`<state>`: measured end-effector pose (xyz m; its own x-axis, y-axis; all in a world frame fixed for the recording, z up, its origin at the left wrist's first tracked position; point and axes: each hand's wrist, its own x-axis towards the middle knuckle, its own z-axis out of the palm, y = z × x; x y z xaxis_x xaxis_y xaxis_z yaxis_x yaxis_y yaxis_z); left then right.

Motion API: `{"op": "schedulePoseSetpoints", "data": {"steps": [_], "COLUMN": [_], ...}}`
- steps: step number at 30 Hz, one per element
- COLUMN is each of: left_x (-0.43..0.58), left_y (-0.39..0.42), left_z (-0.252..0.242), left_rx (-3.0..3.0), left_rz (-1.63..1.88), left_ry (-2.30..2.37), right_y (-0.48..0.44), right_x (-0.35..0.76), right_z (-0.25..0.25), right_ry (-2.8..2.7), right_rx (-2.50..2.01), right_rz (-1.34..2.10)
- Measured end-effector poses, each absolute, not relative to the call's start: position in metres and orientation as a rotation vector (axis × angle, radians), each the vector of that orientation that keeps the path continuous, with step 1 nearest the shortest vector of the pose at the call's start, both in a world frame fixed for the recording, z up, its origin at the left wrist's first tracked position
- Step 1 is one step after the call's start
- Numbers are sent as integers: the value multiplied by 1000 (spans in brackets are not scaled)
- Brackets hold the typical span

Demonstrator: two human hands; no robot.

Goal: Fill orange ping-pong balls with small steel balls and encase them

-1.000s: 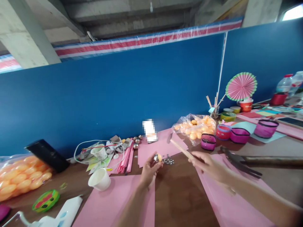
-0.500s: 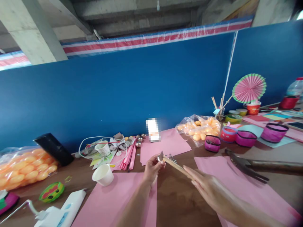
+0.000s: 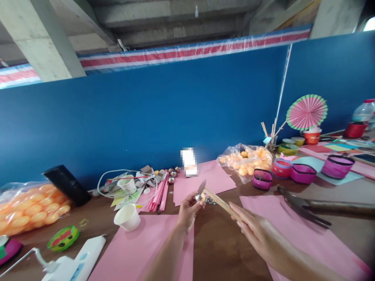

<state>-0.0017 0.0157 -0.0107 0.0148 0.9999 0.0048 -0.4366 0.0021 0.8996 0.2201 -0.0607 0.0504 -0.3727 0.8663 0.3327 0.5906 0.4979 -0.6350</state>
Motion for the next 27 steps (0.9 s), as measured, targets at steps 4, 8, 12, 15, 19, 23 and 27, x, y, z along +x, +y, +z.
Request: {"op": "schedulePoseSetpoints", "data": {"steps": [4,8,12,15,19,23,27], "left_x": [-1,0,0,-1,-1,0,-2], "left_y": [17,17,17,19,16,13,16], "left_z": [-14,-15,-14,-16,-15,-10,-11], "left_rx": [863,865,904,893,947,987,963], "left_rz": [1395,1431,1387,1402,1375,1355,1349], "left_ry": [863,865,859,907,903,876,866], "right_y": [-60,-61,-61,-62,-60,-58,-59], "right_x": [220,221,220,220,219,219,218], "right_z": [51,50,49,48,45,45,48], "right_ry": [-2076,-2044,-2058,-2023,-2089,-2140,-2140], "right_rx": [-1197,-1204,-1215,-1234,-1220,-1231,-1214], "right_rz": [617,606,611,570,583,586,602]}}
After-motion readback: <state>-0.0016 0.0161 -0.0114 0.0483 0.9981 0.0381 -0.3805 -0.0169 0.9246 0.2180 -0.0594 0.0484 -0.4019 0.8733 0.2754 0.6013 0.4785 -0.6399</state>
